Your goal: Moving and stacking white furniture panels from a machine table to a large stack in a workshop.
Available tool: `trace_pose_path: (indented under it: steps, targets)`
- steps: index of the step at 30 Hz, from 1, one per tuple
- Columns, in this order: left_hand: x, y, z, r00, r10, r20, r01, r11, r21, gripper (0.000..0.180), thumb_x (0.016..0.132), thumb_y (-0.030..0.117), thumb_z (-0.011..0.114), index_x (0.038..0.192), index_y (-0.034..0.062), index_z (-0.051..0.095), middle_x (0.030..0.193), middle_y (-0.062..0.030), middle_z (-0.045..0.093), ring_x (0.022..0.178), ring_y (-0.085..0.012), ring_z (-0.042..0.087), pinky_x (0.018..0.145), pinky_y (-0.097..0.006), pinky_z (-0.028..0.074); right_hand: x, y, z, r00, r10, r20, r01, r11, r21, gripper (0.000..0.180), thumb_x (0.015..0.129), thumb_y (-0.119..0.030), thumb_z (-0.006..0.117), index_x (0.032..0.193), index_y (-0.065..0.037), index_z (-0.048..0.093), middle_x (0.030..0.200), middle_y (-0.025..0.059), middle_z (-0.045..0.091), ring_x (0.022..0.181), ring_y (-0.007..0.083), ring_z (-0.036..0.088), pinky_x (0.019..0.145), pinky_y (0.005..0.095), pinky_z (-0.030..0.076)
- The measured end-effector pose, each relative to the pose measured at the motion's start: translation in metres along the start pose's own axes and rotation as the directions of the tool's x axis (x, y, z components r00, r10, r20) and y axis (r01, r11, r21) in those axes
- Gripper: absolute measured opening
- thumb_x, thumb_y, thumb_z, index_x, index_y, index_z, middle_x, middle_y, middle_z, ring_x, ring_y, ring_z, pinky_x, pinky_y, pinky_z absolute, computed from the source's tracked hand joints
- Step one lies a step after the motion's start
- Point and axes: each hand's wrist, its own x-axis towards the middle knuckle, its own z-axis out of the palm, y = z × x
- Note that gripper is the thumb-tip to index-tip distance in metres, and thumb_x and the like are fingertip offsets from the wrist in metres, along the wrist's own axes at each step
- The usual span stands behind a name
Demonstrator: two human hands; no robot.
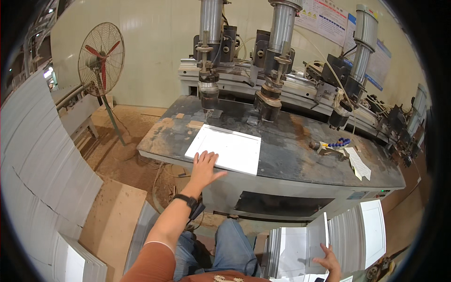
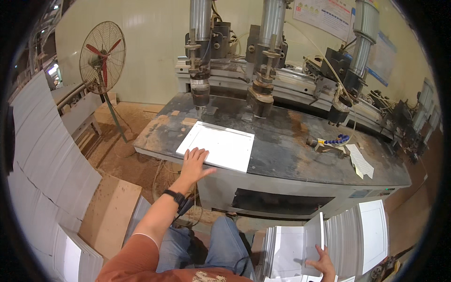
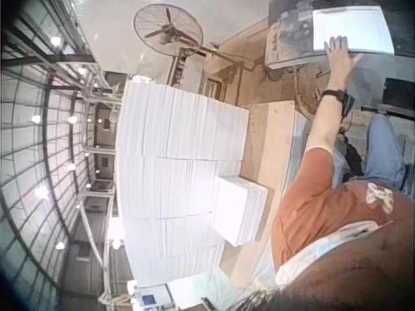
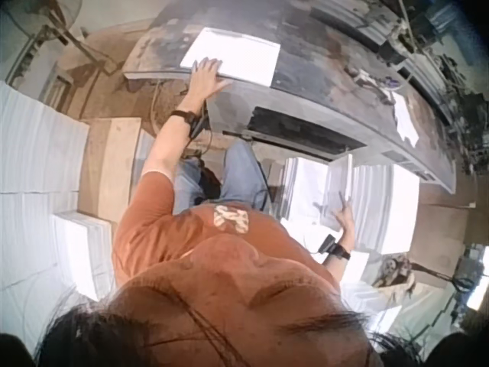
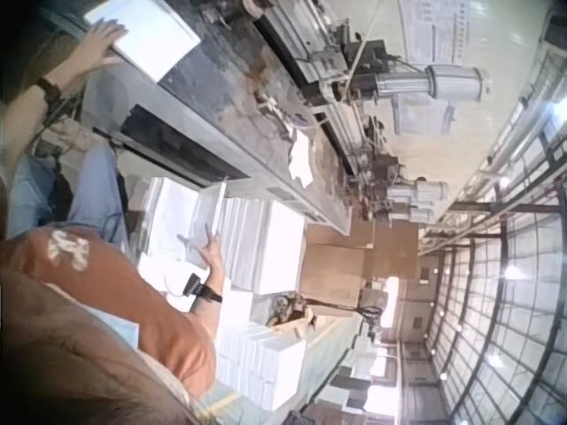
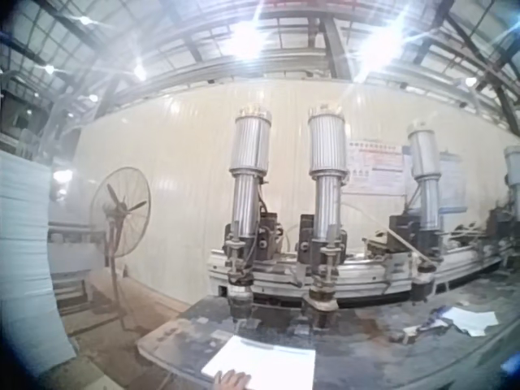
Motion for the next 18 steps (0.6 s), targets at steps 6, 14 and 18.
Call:
trace_pose_path:
  steps: [6, 14, 18]
  targets:
    - [-0.086, 0.000, -0.074, 0.976, 0.159, -0.146, -0.155, 0.987, 0.041, 0.022, 0.069, 0.007, 0.064, 0.092, 0.0090, 0.066, 0.088, -0.0073, 0.059, 0.089, -0.0281, 0.060, 0.083, -0.041, 0.049, 0.003, -0.008, -0.015, 0.958, -0.003, -0.288, 0.017, 0.999, 0.045, 0.052, 0.086, 0.006, 0.061, 0.137, -0.001, 0.054, 0.139, 0.0250, 0.052, 0.130, 0.0372, 0.052, 0.105, 0.0398, 0.044]
    - [-0.159, 0.020, -0.218, 0.928, 0.372, 0.014, -0.372, 0.924, 0.090, 0.025, 0.077, 0.011, 0.067, 0.102, 0.0141, 0.069, 0.091, -0.0026, 0.063, 0.086, -0.0215, 0.064, 0.077, -0.034, 0.054, 0.095, -0.234, -0.064, 0.468, -0.730, -0.499, 0.665, 0.662, -0.345, 0.044, 0.081, 0.010, 0.056, 0.123, -0.003, 0.064, 0.113, 0.0175, 0.069, 0.103, 0.0348, 0.067, 0.090, 0.0418, 0.054]
    - [-0.182, 0.045, -0.265, 0.915, 0.382, 0.131, -0.396, 0.912, 0.106, 0.025, 0.078, 0.012, 0.068, 0.103, 0.0148, 0.066, 0.092, -0.0017, 0.063, 0.088, -0.0204, 0.065, 0.078, -0.033, 0.055, 0.197, -0.345, -0.001, 0.178, -0.923, -0.341, 0.817, 0.332, -0.472, 0.042, 0.077, 0.001, 0.062, 0.117, -0.009, 0.066, 0.112, 0.0105, 0.070, 0.100, 0.0316, 0.067, 0.086, 0.0394, 0.055]
